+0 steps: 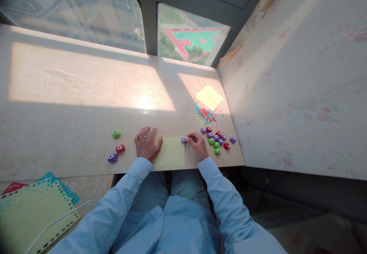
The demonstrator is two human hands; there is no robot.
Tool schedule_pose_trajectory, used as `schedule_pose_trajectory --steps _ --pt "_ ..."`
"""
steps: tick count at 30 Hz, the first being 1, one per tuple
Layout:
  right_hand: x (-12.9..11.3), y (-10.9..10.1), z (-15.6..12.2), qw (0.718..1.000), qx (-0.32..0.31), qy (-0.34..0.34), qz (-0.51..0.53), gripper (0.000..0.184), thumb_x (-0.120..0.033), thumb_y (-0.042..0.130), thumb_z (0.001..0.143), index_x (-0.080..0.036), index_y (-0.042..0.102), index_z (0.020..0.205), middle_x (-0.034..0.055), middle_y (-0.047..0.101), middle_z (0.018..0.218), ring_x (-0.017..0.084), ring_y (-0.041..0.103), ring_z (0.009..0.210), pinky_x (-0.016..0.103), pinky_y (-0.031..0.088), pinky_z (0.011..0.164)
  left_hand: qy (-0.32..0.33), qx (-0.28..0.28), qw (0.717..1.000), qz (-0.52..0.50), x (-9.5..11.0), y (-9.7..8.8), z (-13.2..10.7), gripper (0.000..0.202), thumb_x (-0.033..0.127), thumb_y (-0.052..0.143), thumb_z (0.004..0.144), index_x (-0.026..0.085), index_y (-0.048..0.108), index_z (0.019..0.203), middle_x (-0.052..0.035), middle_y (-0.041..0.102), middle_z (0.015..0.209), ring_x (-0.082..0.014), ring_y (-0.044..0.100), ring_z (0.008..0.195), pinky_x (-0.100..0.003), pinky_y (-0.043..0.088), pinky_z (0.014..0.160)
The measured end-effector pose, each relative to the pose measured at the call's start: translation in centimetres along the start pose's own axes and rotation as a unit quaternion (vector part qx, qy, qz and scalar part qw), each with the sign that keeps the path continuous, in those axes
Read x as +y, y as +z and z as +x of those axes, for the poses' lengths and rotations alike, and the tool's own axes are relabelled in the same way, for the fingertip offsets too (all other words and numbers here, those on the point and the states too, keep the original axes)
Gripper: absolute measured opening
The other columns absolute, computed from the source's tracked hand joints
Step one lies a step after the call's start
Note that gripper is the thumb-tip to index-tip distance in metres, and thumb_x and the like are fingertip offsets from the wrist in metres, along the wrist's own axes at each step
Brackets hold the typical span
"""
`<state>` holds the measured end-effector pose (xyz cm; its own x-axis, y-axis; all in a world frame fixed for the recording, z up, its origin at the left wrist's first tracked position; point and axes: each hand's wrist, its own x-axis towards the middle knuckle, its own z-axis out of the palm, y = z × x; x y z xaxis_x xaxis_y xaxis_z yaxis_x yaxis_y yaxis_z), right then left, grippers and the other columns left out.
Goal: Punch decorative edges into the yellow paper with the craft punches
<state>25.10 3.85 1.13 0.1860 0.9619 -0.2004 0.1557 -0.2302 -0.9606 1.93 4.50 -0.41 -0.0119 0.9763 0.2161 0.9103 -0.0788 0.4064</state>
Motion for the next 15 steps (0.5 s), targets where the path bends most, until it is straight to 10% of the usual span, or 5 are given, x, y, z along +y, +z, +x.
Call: schedule_pose_trajectory --steps 15 --pt "-0.07 0.0 0.12 1.0 -0.005 -0.001 -0.014 0.033 -0.047 0.078 0.067 -0.021 0.065 0.082 0.0013 0.066 0.078 0.017 0.059 0.069 0.032 0.047 0.067 0.005 -0.015 1.0 0.007 0.08 0.08 -0.02 0.051 0.039 0.051 0.086 0.015 0.054 0.131 -0.021 0.049 0.139 -0.0362 0.034 0.136 -0.054 0.025 0.109"
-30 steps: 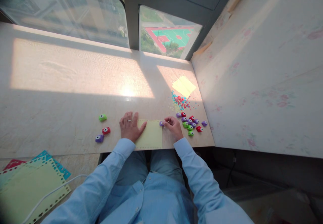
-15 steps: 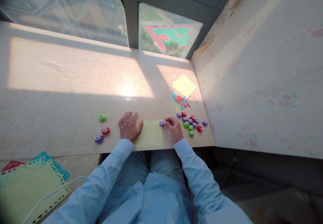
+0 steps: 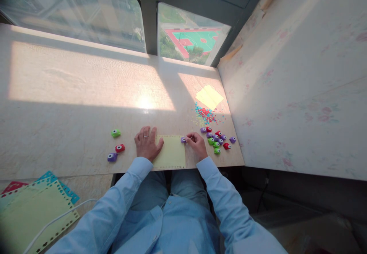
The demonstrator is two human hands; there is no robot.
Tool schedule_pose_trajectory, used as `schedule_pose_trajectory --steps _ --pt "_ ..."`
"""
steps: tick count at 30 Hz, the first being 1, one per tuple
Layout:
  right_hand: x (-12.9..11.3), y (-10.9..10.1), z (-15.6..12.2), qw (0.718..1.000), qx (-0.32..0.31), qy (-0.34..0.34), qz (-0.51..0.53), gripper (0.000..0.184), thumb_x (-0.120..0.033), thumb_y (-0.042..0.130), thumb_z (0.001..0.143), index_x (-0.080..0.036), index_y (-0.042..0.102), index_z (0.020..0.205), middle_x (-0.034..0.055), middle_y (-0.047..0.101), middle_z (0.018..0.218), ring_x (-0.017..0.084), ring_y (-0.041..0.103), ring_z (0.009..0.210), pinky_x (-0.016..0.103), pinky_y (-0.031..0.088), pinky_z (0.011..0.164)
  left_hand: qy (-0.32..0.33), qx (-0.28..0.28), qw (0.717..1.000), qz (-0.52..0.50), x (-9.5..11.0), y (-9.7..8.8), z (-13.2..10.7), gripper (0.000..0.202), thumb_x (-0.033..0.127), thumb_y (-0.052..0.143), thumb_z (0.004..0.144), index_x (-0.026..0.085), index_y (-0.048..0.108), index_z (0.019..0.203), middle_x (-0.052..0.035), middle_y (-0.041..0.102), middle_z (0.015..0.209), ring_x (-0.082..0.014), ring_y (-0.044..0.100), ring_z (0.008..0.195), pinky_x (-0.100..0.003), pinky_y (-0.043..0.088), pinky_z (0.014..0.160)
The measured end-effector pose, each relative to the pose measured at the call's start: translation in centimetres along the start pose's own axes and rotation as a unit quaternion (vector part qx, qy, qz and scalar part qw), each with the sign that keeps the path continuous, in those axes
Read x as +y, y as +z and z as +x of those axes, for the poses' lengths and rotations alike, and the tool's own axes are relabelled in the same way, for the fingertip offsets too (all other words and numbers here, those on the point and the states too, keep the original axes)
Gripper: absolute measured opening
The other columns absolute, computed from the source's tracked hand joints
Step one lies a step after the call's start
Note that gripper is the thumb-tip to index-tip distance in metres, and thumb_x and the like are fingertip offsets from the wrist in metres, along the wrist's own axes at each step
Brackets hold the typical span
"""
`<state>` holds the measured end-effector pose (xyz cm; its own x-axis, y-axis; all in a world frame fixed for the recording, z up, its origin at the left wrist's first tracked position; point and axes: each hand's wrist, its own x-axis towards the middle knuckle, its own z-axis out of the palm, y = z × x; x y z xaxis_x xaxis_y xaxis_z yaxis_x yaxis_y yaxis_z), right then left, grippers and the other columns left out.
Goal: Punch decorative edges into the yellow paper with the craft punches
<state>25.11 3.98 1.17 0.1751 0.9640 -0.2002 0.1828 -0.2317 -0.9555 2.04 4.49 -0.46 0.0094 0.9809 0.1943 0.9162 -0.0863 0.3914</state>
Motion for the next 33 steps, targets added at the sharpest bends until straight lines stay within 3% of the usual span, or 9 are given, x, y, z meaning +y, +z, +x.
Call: schedule_pose_trajectory --steps 15,33 --pt "-0.53 -0.14 -0.2 1.0 0.016 0.003 0.005 0.029 -0.047 0.076 0.069 -0.022 0.065 0.079 0.0007 0.063 0.073 0.016 0.054 0.066 0.032 0.048 0.064 0.003 0.005 1.0 0.001 -0.2 0.13 0.06 0.05 0.042 0.048 0.088 0.017 0.055 0.131 -0.0202 0.05 0.138 -0.0362 0.034 0.136 -0.054 0.025 0.108" --pt "-0.34 0.01 -0.03 1.0 0.007 0.0 0.0 0.036 -0.05 0.08 0.063 -0.022 0.066 0.08 0.0012 0.065 0.075 0.018 0.059 0.069 0.033 0.049 0.066 0.001 0.009 1.0 0.005 -0.02 0.02 0.08 0.05 0.043 0.05 0.088 0.017 0.055 0.13 -0.0198 0.051 0.138 -0.0355 0.036 0.136 -0.053 0.026 0.108"
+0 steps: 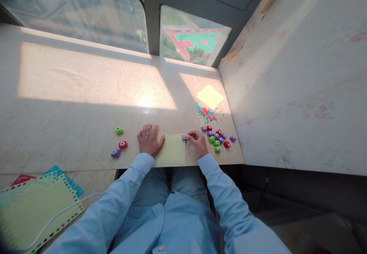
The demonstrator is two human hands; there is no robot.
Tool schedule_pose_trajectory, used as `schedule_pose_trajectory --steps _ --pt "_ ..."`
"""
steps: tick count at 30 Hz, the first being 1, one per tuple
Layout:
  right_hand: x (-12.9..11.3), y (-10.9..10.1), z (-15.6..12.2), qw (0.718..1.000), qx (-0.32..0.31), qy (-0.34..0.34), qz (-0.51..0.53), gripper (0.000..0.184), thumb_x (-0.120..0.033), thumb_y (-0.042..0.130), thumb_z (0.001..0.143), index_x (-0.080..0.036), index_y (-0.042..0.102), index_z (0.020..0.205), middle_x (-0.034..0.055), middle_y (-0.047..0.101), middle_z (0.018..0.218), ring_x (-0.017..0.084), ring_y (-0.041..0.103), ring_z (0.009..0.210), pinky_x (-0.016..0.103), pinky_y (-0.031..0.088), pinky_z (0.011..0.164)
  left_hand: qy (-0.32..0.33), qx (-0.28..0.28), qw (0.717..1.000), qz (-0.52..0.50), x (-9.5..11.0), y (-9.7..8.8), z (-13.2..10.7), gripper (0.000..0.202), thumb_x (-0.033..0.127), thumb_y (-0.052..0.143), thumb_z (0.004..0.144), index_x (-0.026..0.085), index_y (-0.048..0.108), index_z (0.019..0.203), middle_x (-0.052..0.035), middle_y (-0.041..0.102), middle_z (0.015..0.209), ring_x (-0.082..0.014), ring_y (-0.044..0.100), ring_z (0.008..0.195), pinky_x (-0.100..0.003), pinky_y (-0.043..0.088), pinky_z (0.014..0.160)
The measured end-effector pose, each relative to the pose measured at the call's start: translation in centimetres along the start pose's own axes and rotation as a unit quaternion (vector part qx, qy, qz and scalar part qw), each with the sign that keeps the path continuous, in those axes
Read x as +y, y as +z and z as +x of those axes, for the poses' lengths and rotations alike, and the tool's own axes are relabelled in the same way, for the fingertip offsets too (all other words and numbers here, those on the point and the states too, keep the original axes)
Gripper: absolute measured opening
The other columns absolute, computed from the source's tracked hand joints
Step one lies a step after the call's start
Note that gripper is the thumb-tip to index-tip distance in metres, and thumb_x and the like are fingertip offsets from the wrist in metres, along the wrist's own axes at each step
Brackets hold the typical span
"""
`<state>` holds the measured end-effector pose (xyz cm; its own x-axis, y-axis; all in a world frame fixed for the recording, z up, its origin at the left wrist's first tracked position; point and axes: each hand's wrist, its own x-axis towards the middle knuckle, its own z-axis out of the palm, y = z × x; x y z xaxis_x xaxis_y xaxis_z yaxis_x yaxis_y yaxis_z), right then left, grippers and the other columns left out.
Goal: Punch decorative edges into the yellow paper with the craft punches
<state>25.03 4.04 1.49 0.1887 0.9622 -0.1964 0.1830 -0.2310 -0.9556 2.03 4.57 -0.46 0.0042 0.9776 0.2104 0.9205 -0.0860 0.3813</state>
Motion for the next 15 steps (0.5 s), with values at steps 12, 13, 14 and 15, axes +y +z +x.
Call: schedule_pose_trajectory --steps 12,13,14,15 --pt "-0.04 0.08 0.06 1.0 -0.008 0.0 0.012 0.036 -0.048 0.081 0.062 -0.021 0.065 0.079 0.0006 0.064 0.074 0.017 0.059 0.068 0.032 0.046 0.065 0.002 -0.003 1.0 -0.017 0.01 0.26 -0.03 0.052 0.041 0.051 0.087 0.014 0.055 0.131 -0.0225 0.049 0.138 -0.038 0.035 0.136 -0.055 0.024 0.109" --pt "-0.04 0.1 0.08 1.0 -0.008 -0.001 0.014 0.036 -0.048 0.081 0.062 -0.021 0.065 0.079 0.0006 0.064 0.074 0.017 0.059 0.068 0.032 0.046 0.066 0.002 -0.003 1.0 -0.017 -0.01 0.33 -0.05 0.053 0.041 0.051 0.087 0.013 0.055 0.131 -0.0228 0.049 0.138 -0.0382 0.035 0.136 -0.055 0.024 0.11" --pt "-0.03 0.13 0.1 1.0 -0.007 -0.003 0.016 0.036 -0.048 0.081 0.062 -0.02 0.064 0.079 0.0005 0.064 0.073 0.017 0.058 0.068 0.032 0.046 0.066 0.003 -0.002 1.0 -0.016 -0.02 0.4 -0.07 0.053 0.041 0.05 0.087 0.013 0.055 0.132 -0.023 0.049 0.139 -0.0383 0.035 0.136 -0.055 0.024 0.11" --pt "-0.02 0.15 0.12 1.0 -0.006 -0.005 0.017 0.036 -0.047 0.081 0.062 -0.02 0.064 0.079 0.0004 0.064 0.073 0.017 0.058 0.067 0.032 0.045 0.065 0.004 -0.001 1.0 -0.014 -0.04 0.47 -0.09 0.053 0.041 0.05 0.087 0.013 0.054 0.132 -0.023 0.049 0.139 -0.0383 0.035 0.137 -0.055 0.024 0.11"
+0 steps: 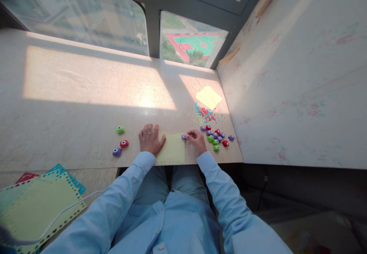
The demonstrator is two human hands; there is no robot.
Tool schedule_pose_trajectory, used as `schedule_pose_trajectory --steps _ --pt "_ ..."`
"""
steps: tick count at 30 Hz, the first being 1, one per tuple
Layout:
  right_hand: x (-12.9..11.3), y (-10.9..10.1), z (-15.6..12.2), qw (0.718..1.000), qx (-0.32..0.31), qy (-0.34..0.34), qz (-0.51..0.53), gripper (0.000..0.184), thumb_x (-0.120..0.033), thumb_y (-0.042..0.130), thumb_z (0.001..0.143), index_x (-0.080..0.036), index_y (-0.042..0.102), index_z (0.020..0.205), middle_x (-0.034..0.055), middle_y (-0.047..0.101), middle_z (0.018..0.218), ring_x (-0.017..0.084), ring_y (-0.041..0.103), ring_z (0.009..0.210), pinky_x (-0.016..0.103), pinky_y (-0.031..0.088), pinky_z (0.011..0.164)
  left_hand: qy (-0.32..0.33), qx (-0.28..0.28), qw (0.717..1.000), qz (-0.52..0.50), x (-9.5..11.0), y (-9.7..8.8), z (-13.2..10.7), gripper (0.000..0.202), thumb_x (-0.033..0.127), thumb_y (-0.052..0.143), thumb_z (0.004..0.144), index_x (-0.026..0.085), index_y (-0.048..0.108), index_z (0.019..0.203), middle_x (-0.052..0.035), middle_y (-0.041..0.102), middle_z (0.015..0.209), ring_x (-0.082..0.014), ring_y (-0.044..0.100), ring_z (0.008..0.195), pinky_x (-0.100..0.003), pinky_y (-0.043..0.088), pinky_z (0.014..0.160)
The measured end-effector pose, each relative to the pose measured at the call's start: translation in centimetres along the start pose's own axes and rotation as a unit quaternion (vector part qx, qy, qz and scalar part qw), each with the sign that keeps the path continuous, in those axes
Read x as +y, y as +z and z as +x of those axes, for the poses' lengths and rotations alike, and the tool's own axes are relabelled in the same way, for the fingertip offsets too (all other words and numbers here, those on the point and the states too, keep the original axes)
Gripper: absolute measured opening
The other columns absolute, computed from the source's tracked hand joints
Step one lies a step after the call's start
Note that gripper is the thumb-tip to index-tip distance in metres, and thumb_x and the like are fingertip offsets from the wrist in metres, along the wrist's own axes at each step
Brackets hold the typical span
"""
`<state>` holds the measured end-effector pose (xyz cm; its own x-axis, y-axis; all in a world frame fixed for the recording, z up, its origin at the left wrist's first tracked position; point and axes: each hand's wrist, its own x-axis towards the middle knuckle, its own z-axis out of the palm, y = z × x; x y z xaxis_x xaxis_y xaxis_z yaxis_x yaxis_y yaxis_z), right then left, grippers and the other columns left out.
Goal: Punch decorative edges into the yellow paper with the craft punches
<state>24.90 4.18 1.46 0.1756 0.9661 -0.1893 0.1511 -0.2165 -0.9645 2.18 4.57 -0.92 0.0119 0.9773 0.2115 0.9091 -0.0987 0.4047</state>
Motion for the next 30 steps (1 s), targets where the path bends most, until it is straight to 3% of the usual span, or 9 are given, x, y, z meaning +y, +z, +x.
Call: schedule_pose_trajectory --steps 13,30 --pt "0.92 -0.06 0.61 1.0 -0.008 -0.017 -0.008 0.037 -0.049 0.081 0.06 -0.019 0.065 0.075 0.0012 0.063 0.071 0.016 0.057 0.067 0.032 0.044 0.065 -0.008 0.0 1.0 0.016 0.37 0.88 -0.27 0.058 0.04 0.05 0.087 0.008 0.05 0.135 -0.0259 0.044 0.144 -0.0399 0.03 0.141 -0.059 0.019 0.114" --pt "0.69 0.24 0.78 1.0 0.005 -0.016 0.006 0.033 -0.044 0.08 0.059 -0.019 0.064 0.073 0.001 0.062 0.068 0.015 0.054 0.063 0.031 0.043 0.062 0.0 0.015 0.999 0.043 0.19 0.68 -0.13 0.056 0.041 0.051 0.087 0.01 0.054 0.133 -0.0236 0.048 0.141 -0.0382 0.035 0.138 -0.055 0.022 0.114"
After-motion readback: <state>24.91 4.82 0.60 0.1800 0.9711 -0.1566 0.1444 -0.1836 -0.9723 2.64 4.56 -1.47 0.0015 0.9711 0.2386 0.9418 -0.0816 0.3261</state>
